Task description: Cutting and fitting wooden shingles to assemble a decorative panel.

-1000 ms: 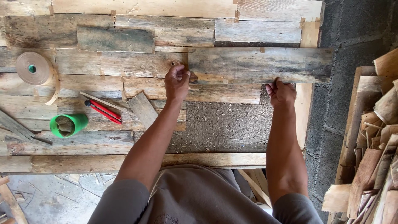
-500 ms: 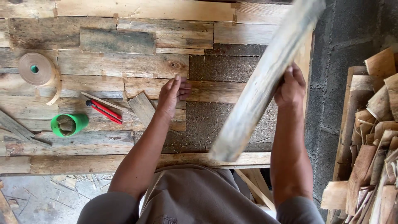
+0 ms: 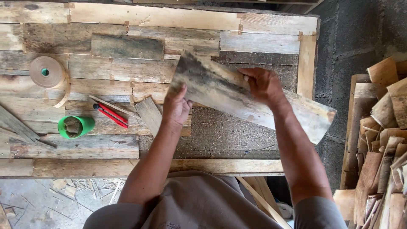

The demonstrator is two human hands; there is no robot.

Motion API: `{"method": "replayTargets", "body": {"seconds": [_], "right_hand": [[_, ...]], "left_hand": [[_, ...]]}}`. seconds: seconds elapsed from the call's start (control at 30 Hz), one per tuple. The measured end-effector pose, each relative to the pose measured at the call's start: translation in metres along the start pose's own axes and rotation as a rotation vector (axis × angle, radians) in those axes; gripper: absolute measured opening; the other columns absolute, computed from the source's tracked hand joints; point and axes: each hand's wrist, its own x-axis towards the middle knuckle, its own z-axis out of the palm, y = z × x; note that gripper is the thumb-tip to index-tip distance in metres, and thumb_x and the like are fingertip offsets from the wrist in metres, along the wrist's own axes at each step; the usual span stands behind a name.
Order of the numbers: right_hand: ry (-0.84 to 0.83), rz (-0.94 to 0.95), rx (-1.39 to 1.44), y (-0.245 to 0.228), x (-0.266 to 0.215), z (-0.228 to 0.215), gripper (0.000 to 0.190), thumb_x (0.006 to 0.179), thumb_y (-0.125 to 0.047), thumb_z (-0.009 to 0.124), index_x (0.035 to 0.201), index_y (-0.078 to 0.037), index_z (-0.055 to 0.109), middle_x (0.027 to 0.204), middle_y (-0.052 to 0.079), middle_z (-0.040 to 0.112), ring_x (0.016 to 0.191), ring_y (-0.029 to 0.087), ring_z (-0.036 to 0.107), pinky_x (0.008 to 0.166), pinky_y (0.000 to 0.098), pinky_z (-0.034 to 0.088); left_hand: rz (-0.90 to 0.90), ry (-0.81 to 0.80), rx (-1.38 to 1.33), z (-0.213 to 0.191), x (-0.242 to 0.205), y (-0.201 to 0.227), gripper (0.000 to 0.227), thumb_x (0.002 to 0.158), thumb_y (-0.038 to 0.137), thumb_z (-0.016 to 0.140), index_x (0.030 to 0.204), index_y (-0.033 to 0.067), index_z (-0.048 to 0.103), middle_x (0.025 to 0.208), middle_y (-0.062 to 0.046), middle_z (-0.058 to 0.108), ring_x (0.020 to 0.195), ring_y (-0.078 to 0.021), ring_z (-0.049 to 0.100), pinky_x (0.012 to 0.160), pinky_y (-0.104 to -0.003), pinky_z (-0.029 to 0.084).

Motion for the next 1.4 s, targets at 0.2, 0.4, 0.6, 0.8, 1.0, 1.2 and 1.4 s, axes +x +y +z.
{"method": "replayTargets", "body": {"seconds": [0.2,0.4,0.6,0.8,1.0,1.2,1.4], "right_hand": [[0.935,-0.397,-0.27,0.045,-0.033,0.063,0.015,0.1,-0.019,0.072,0.114,-0.014,0.073,0.1,0.003,0.068,0.085,0.022,0.066,0.074,0.0391,0.057],[0.479,0.403,0.356,0.101,-0.053,0.144,0.023,0.11,-0.029,0.062,0.1,-0.01,0.072,0.084,0.017,0.075,0.063,0.023,0.062,0.053,0.0342,0.047],[0.687,0.29,1.529,0.121,-0.036,0.139,0.024,0.102,-0.02,0.058,0.124,-0.012,0.053,0.107,0.01,0.073,0.082,0.021,0.076,0.066,0.0323,0.065],[0.777,0.523,1.766,0.199,0.011,0.159,0.007,0.107,-0.013,0.058,0.111,-0.009,0.056,0.099,0.01,0.07,0.081,0.021,0.075,0.07,0.0352,0.068],[0.753,0.378,1.82,0.221,0.036,0.156,0.004,0.107,-0.007,0.056,0.106,-0.01,0.054,0.094,0.01,0.068,0.075,0.023,0.072,0.065,0.0353,0.065],[0.684,0.542,1.673,0.232,0.047,0.146,0.008,0.106,-0.008,0.06,0.1,-0.007,0.054,0.087,0.013,0.072,0.072,0.024,0.076,0.053,0.0355,0.063],[0.636,0.71,1.447,0.202,0.032,0.117,0.009,0.1,-0.011,0.069,0.094,-0.008,0.065,0.088,0.009,0.077,0.076,0.018,0.079,0.056,0.031,0.067]], "left_hand": [[-0.055,0.179,-0.317,-0.037,0.026,-0.062,0.019,0.088,0.016,0.08,0.106,0.0171,0.072,0.101,0.002,0.075,0.091,-0.0163,0.074,0.082,-0.037,0.063],[-0.052,0.129,-0.366,-0.043,0.061,-0.086,0.019,0.09,0.019,0.084,0.104,0.0155,0.071,0.099,0.001,0.073,0.093,-0.0178,0.069,0.088,-0.04,0.062],[-0.116,0.264,-0.304,-0.038,0.098,-0.111,0.031,0.088,0.024,0.085,0.113,0.0189,0.068,0.101,0.002,0.068,0.093,-0.0184,0.062,0.094,-0.041,0.058],[-0.144,0.274,-0.201,-0.005,0.092,-0.089,0.032,0.085,0.022,0.082,0.114,0.019,0.068,0.103,0.002,0.072,0.098,-0.0186,0.068,0.094,-0.042,0.059],[0.045,0.179,-0.133,-0.009,0.103,-0.077,0.036,0.085,0.011,0.079,0.119,0.0201,0.068,0.099,0.004,0.073,0.086,-0.0118,0.07,0.08,-0.036,0.06],[0.204,0.325,0.389,-0.032,0.121,-0.078,0.028,0.089,-0.002,0.075,0.116,0.0048,0.075,0.103,-0.01,0.076,0.08,-0.0138,0.068,0.065,-0.025,0.058],[0.214,0.37,0.987,0.007,0.089,-0.035,0.031,0.09,0.002,0.072,0.121,0.0086,0.073,0.124,-0.012,0.072,0.097,-0.0148,0.075,0.079,-0.019,0.066]]}}
